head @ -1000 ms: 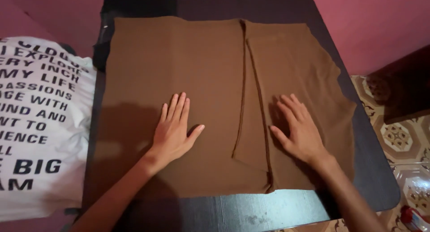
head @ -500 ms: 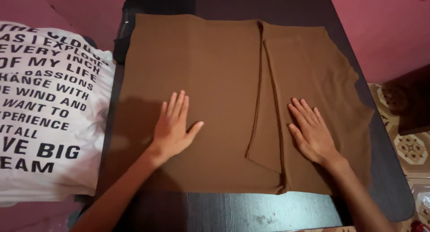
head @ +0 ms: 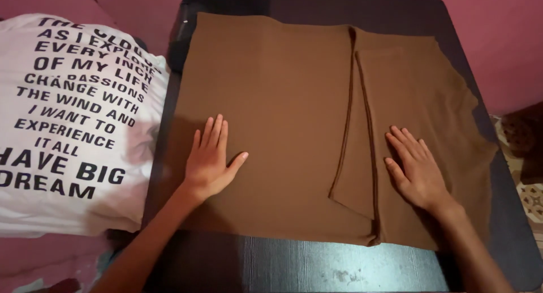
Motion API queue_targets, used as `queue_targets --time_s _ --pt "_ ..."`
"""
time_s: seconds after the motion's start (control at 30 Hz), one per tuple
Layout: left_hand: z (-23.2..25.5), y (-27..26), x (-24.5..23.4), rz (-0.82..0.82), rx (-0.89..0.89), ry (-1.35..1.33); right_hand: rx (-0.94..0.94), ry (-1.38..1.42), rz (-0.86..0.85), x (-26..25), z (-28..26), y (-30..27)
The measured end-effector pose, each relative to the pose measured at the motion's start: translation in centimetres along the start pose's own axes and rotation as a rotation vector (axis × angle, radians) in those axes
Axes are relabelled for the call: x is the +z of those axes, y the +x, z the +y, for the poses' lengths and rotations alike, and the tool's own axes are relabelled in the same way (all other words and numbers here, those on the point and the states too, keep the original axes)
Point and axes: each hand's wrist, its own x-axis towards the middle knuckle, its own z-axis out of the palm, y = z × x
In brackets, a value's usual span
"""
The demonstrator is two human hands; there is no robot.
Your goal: Folding a brown shirt on a dark table.
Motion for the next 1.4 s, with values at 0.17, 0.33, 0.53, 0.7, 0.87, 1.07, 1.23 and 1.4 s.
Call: queue_targets --time_s 0.17,0.33,0.53,0.7,0.87,1.07,1.23,1.4 --pt "-0.7 1.0 0.2 0.024 -0.002 -0.071 -0.039 0.042 0.098 -0.8 0.0 1.3" --pt "-2.1 3.2 0.2 0.06 -0.013 -0.075 -0.099 0.04 0.212 0.2 0.5 2.9" --pt "-3.9 4.4 1.4 0.122 0.073 -0.084 -0.005 0.068 0.103 1.5 1.3 3.8" --pt "-3.8 3.9 1.2 0.083 0.045 -0.039 -0.019 0.037 0.1 1.6 1.4 3.4" --pt "-3.8 3.5 0.5 -0.005 0.009 0.019 0.121 0.006 -0.011 1.9 1.8 3.0" --pt "-3.1 4.2 0.9 -0.012 -0.019 0.053 0.11 0.019 -0.014 2.2 2.5 3.0" --pt "2.9 7.5 1.9 0.124 0.023 0.106 0.097 0.063 0.022 2.4 2.8 3.0" --pt "13.3 13.4 3.9 0.153 0.406 -0.142 0.154 0.148 0.154 2.2 3.8 3.0"
